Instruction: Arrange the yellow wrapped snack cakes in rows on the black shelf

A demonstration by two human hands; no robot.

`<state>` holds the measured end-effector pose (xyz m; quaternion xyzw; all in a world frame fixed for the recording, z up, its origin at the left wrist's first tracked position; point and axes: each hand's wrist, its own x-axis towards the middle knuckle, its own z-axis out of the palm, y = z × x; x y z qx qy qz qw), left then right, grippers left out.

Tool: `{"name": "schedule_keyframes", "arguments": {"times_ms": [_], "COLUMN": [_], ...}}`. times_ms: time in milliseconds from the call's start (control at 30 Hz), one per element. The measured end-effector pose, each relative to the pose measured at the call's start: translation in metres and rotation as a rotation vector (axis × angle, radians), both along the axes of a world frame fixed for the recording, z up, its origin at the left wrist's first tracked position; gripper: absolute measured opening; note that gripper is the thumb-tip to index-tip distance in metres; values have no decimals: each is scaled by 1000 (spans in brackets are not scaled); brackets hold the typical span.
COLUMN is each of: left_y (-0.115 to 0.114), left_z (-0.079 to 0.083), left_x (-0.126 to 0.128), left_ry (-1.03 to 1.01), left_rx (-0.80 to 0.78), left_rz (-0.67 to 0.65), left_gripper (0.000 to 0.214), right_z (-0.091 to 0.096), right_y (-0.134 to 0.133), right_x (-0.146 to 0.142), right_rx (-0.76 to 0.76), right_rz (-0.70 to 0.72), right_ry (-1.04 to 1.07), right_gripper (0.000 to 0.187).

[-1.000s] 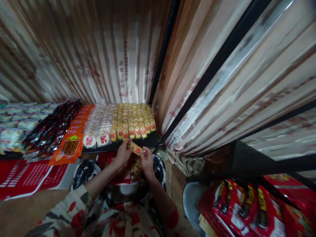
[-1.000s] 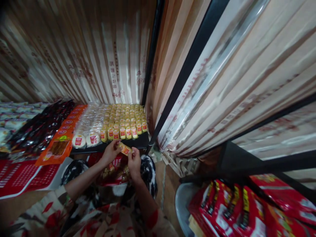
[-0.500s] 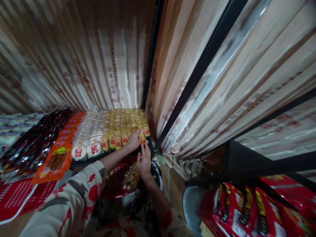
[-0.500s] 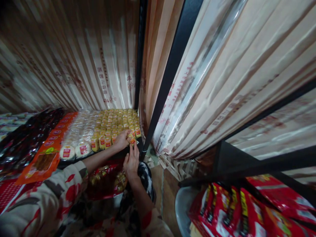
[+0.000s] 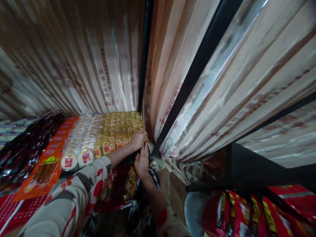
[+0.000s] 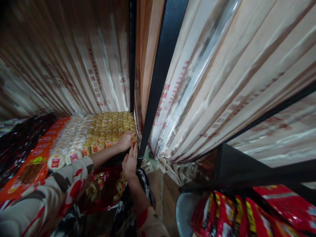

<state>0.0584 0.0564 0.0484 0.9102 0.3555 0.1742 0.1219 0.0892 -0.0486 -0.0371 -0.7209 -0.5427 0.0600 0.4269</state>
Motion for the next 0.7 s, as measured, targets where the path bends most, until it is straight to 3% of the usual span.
{"name": "schedule_keyframes", "arguments": {"times_ms": [200, 533, 700], "left_y": [5, 3, 0], "left_z": [-4, -19, -15], "left_x": [7, 2, 1], "left_ry": [-35, -107, -43], "left_rx": [25, 85, 70], "left_rz": [-40, 32, 34], "left_gripper": [28, 31, 26], "right_z": [2, -5, -5], "right_y": [9, 16, 19], "right_x": [5, 3, 4], "right_rx": [11, 5, 1], "right_rz": [-9, -26, -25], "right_ry": [10, -22, -44], "right_gripper": [65, 67, 62]}}
